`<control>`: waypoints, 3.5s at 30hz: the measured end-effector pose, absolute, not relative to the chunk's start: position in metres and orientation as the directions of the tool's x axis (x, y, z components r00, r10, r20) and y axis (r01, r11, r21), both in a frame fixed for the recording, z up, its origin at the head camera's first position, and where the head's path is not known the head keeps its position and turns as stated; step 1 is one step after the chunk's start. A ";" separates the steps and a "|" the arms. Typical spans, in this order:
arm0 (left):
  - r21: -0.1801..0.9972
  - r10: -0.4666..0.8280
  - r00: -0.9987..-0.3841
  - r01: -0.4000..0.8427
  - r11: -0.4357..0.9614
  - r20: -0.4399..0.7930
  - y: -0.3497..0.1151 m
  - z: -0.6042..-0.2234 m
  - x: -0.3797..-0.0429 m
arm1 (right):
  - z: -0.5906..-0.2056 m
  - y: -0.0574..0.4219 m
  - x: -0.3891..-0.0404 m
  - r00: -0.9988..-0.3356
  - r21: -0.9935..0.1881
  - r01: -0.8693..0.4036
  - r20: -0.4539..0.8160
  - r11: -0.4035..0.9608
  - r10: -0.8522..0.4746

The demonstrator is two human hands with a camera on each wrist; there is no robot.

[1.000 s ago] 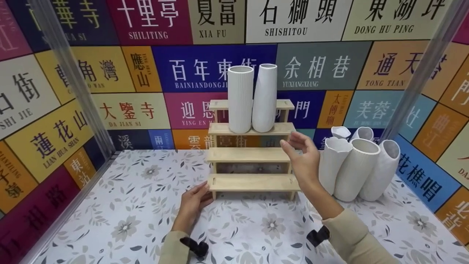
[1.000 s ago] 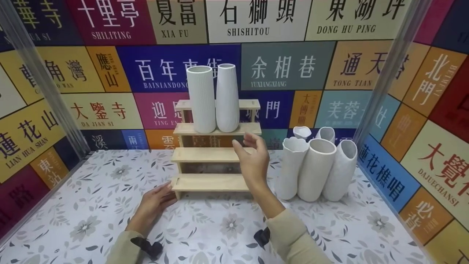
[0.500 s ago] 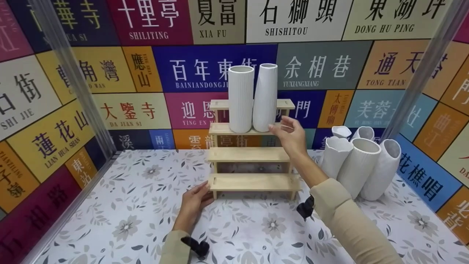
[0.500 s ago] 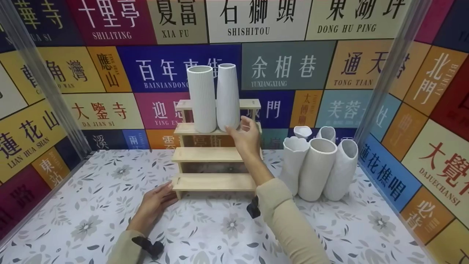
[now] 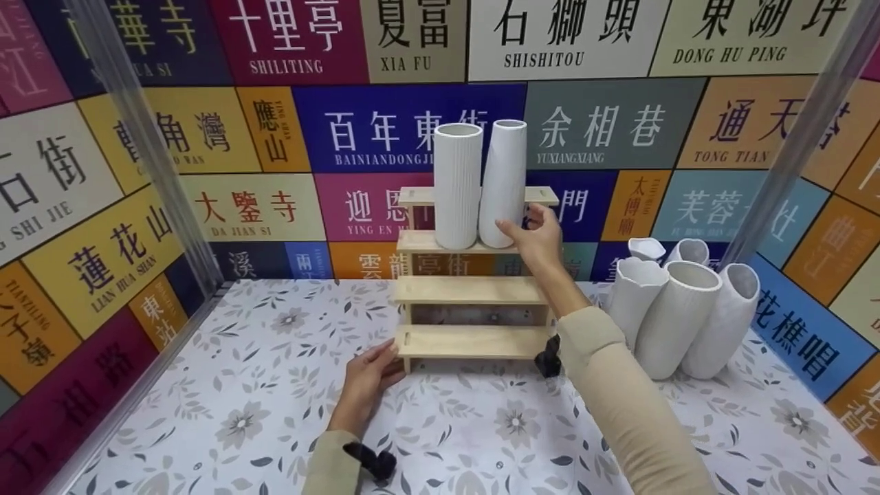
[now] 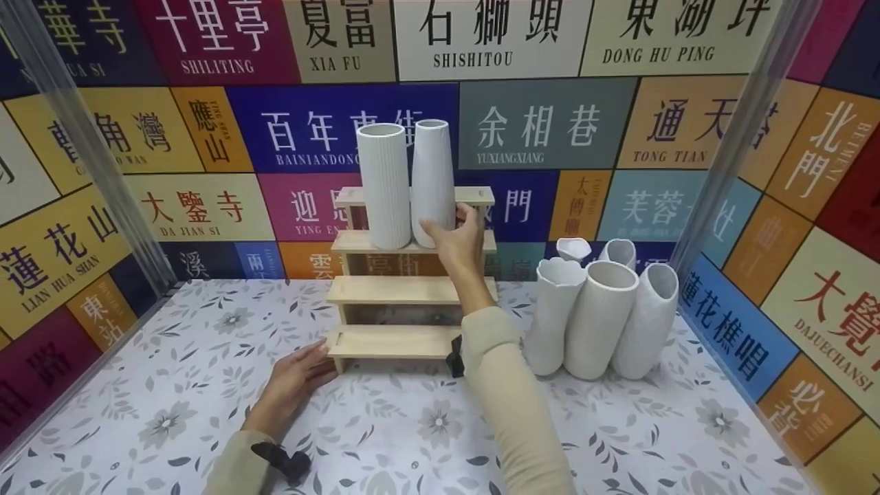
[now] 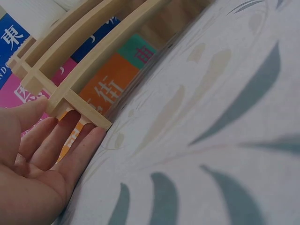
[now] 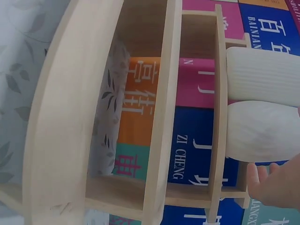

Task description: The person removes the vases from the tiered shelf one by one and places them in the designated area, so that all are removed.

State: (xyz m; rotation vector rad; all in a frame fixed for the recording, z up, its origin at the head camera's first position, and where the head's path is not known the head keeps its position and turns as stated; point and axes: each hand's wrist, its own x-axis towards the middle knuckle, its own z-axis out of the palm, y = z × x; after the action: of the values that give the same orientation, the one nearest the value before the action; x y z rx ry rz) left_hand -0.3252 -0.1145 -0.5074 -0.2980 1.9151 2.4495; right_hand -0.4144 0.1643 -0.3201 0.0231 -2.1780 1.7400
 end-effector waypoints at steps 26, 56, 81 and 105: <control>0.967 -0.120 -0.971 -0.184 -0.176 -0.206 -0.116 -0.506 -0.326 | -0.336 0.148 -0.446 -0.946 -0.961 -0.200 0.240 0.190 0.216; 0.965 -0.120 -0.975 -0.158 -0.211 -0.186 -0.114 -0.507 -0.329 | -0.338 0.147 -0.437 -0.868 -0.915 -0.211 0.337 0.345 0.364; 0.965 -0.105 -0.985 -0.107 -0.241 -0.136 -0.116 -0.509 -0.324 | -0.365 0.177 -0.356 -0.905 -0.923 -0.261 0.336 0.283 0.260; 0.961 -0.109 -0.980 -0.139 -0.241 -0.169 -0.113 -0.507 -0.324 | -0.384 0.233 -0.280 -0.872 -0.901 -0.297 0.391 0.317 0.293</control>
State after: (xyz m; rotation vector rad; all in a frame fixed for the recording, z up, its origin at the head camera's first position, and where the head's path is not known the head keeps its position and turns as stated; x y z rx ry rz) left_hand -0.3237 -0.1134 -0.5068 -0.3135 1.9231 2.4396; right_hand -0.2799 0.2327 -0.3837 0.0033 -2.0968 1.5885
